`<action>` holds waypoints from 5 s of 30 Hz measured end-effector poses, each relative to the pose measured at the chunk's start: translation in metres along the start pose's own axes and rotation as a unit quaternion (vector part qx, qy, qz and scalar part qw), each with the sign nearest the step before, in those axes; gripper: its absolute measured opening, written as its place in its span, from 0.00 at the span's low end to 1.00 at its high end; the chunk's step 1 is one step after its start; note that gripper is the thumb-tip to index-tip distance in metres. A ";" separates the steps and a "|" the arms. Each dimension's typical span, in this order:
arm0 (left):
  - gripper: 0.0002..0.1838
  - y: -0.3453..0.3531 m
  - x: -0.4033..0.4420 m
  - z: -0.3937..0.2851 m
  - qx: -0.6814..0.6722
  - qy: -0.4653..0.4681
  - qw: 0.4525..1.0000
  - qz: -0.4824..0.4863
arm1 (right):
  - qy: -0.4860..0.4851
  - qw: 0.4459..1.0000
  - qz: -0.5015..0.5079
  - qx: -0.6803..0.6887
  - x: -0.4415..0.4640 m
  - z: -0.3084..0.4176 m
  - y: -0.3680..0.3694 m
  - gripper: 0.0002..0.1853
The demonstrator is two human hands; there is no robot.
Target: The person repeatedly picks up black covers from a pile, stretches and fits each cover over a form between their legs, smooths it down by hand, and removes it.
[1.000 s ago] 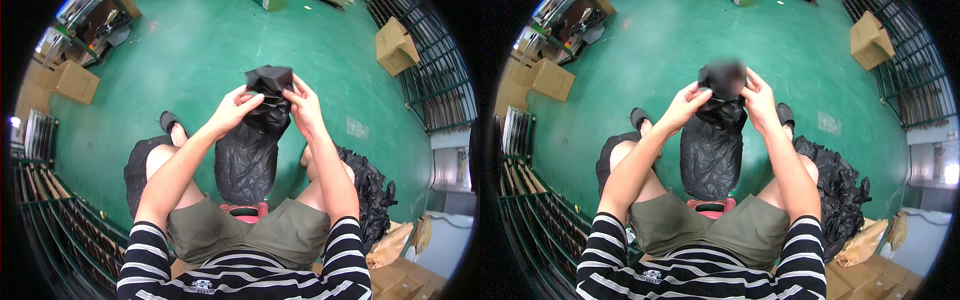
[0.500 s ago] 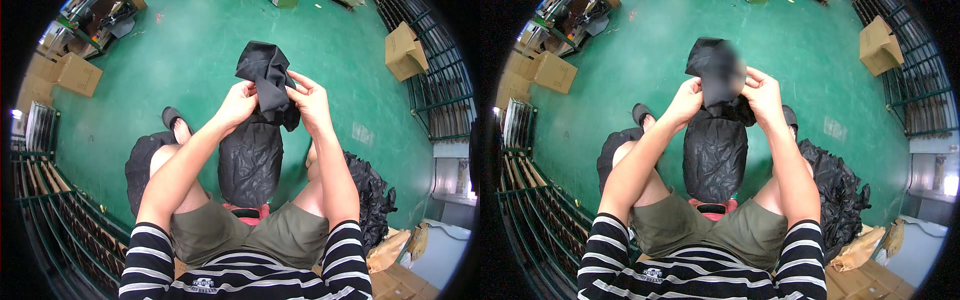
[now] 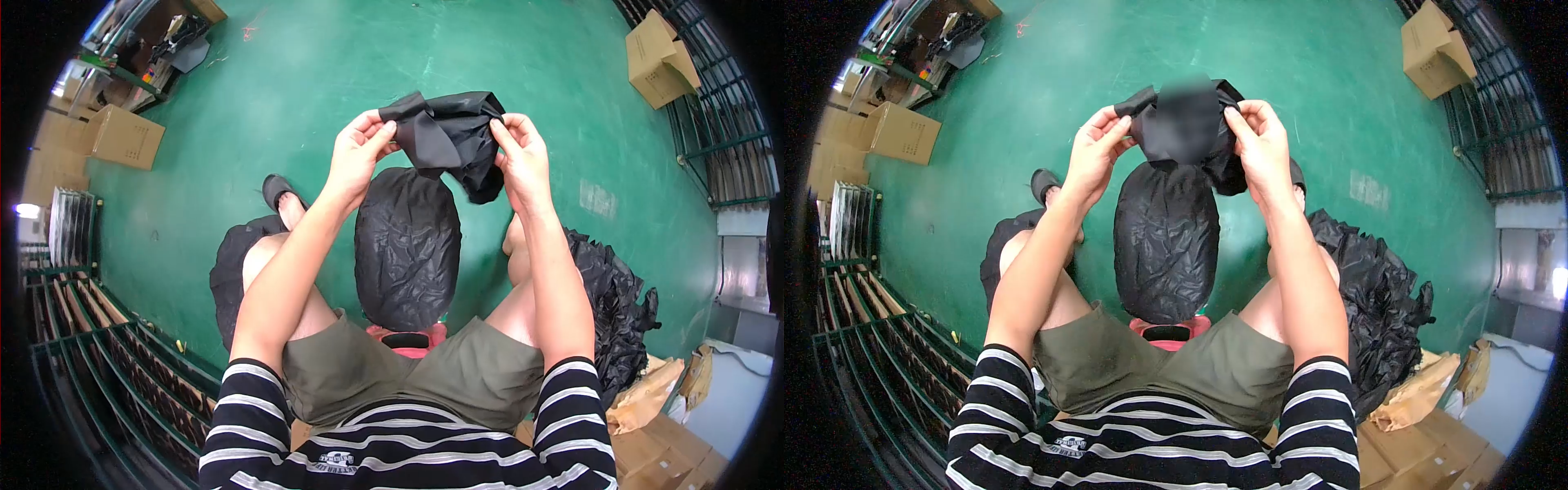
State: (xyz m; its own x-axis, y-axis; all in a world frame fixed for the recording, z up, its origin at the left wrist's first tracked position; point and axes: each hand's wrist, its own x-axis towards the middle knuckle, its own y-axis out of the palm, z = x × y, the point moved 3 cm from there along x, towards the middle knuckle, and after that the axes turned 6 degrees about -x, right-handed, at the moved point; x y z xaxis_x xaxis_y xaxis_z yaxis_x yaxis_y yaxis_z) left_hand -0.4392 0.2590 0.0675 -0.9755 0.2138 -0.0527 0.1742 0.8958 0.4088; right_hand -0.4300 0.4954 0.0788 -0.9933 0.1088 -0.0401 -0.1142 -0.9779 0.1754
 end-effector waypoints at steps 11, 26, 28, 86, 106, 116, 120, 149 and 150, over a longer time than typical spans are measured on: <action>0.23 0.013 -0.023 -0.009 -0.060 -0.072 0.996 0.009 | 0.288 0.931 0.190 0.121 -0.067 -0.010 0.044 0.18; 0.46 0.006 -0.068 0.025 0.070 0.039 0.991 0.103 | 0.094 0.971 0.175 0.133 -0.075 0.016 0.044 0.21; 0.30 0.002 -0.061 0.018 0.026 -0.002 0.998 0.059 | 0.110 0.967 0.197 0.116 -0.071 0.017 0.039 0.21; 0.17 0.004 -0.045 -0.005 0.186 -0.219 0.903 0.319 | 0.102 0.985 0.080 0.112 -0.043 0.025 0.007 0.11; 0.26 0.007 -0.048 -0.018 0.029 -0.179 0.932 0.312 | 0.191 0.949 0.251 0.015 -0.065 0.034 0.006 0.15; 0.29 0.021 -0.047 0.029 0.105 0.042 0.992 0.055 | 0.136 0.907 0.394 0.065 -0.075 0.016 0.018 0.19; 0.20 0.014 -0.040 0.016 0.105 0.065 0.991 0.041 | 0.141 0.911 0.380 0.076 -0.067 0.017 0.011 0.21; 0.62 0.025 -0.117 0.016 -0.431 -0.309 0.702 0.474 | 0.149 0.858 0.490 -0.042 -0.068 0.024 0.018 0.09; 0.62 0.072 -0.274 0.012 -0.432 -0.309 0.702 0.475 | 0.150 0.858 0.490 -0.042 -0.068 0.024 0.016 0.09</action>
